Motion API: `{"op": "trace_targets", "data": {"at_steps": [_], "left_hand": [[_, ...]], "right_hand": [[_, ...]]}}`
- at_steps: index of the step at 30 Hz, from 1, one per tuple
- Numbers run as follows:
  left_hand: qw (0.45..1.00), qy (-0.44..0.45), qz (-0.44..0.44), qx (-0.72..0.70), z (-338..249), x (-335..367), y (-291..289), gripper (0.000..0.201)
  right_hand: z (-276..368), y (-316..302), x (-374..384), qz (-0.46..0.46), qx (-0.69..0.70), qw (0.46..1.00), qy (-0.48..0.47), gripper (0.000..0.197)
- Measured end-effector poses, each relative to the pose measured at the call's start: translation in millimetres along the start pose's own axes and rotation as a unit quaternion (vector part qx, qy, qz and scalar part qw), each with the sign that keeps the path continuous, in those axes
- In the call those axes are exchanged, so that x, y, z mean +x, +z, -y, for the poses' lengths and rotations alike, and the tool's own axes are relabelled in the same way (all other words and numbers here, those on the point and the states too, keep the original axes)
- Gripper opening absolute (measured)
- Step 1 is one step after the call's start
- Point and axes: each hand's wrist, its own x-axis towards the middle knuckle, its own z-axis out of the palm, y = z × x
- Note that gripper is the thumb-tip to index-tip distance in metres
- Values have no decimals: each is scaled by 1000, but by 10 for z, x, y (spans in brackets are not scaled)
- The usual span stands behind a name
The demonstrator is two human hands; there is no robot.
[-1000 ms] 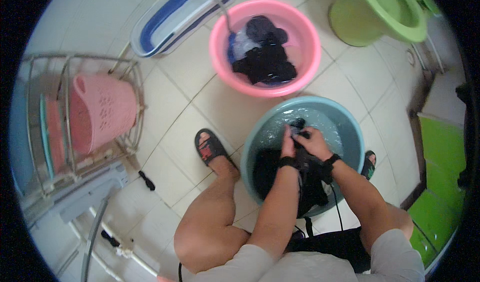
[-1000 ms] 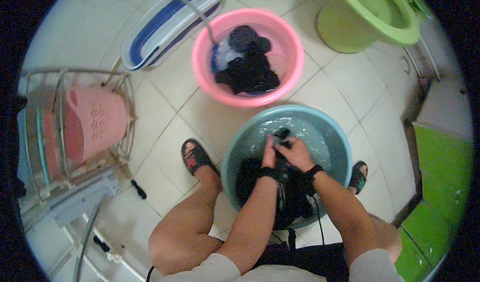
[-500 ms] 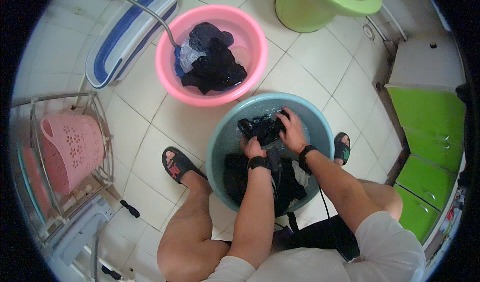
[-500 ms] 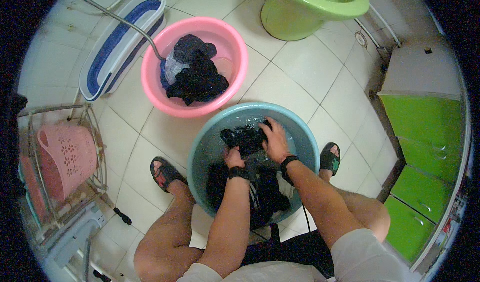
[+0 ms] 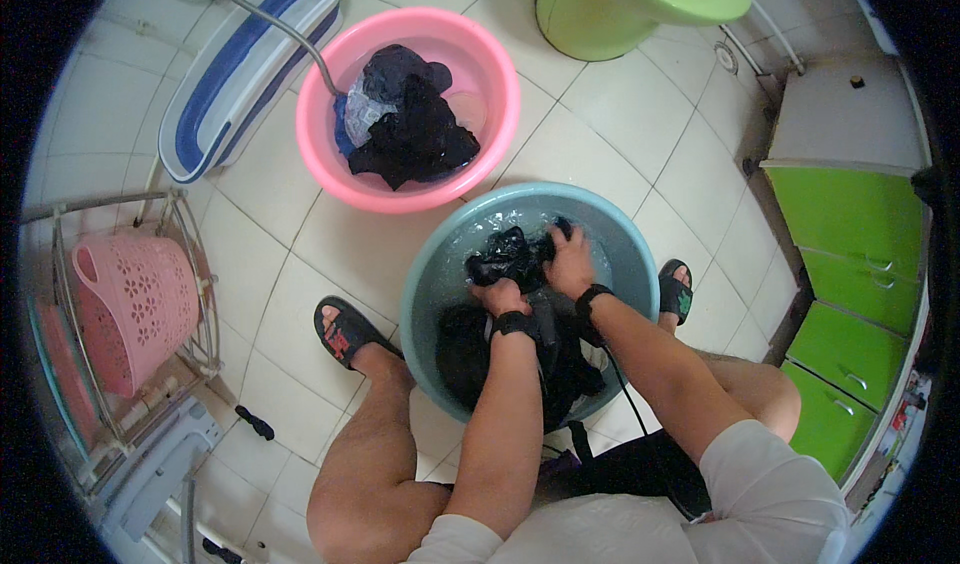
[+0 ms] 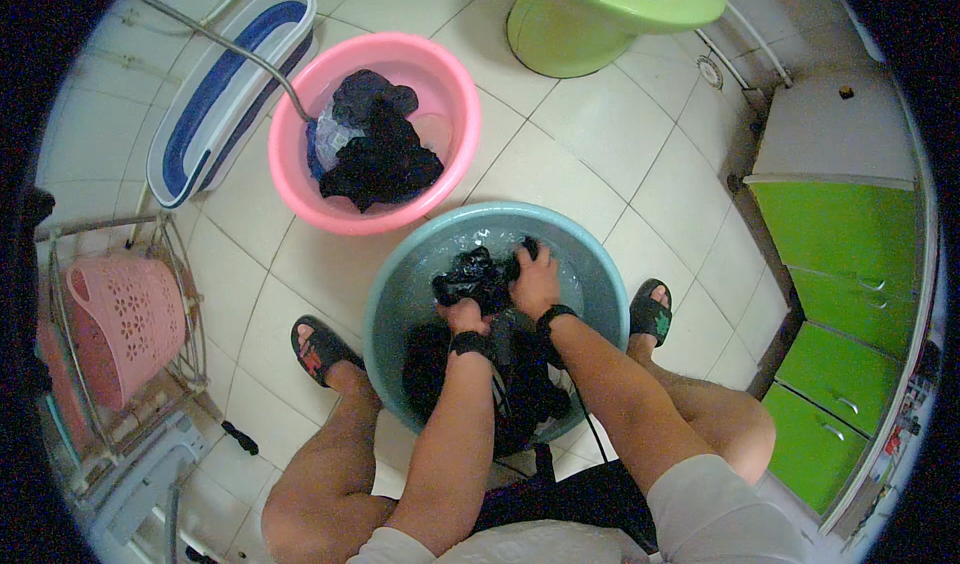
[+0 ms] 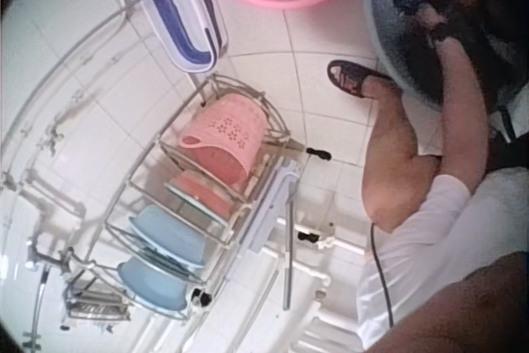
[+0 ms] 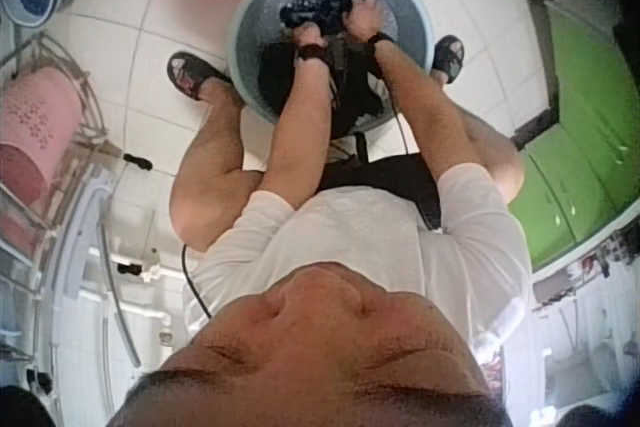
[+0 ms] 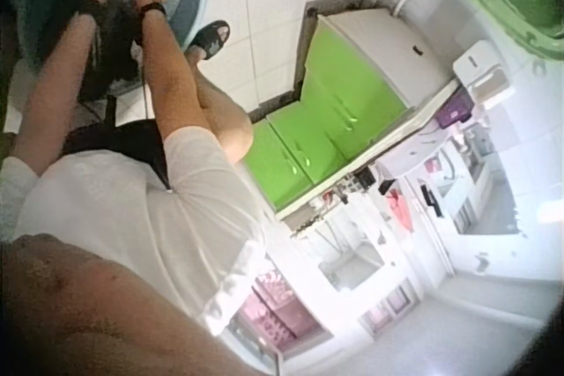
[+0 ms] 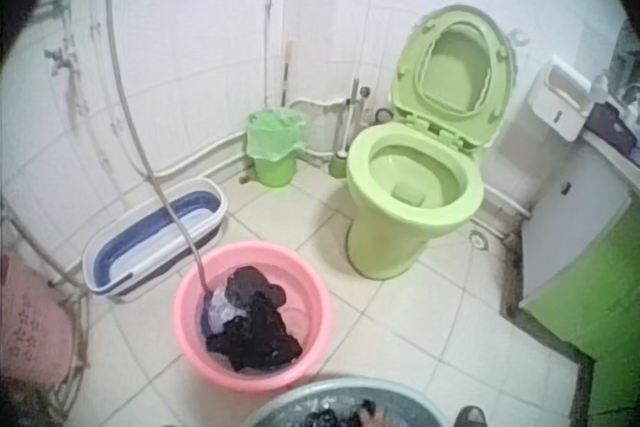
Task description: The person sits on the bathroom floor and hand-washes dark garments in a blue basin filled with water. They repeatedly submerge, scrub, wring, and lift the clothes, then transfer some items into a nearby pink basin.
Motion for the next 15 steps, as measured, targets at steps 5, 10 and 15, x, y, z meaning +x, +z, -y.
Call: {"op": "trace_targets", "data": {"at_steps": [5,10,15], "left_hand": [[974,-94,66,-194,-535,-468,75,53],[944,-176,134,-244,-745,-460,-90,67],[984,-128,86,-89,-690,-536,-9,67]], "right_hand": [[144,-36,129,192,242,947,84,45],[379,-92,70,183,250,951,-4,33],[362,-88,89,82,90,990,67,38]]}}
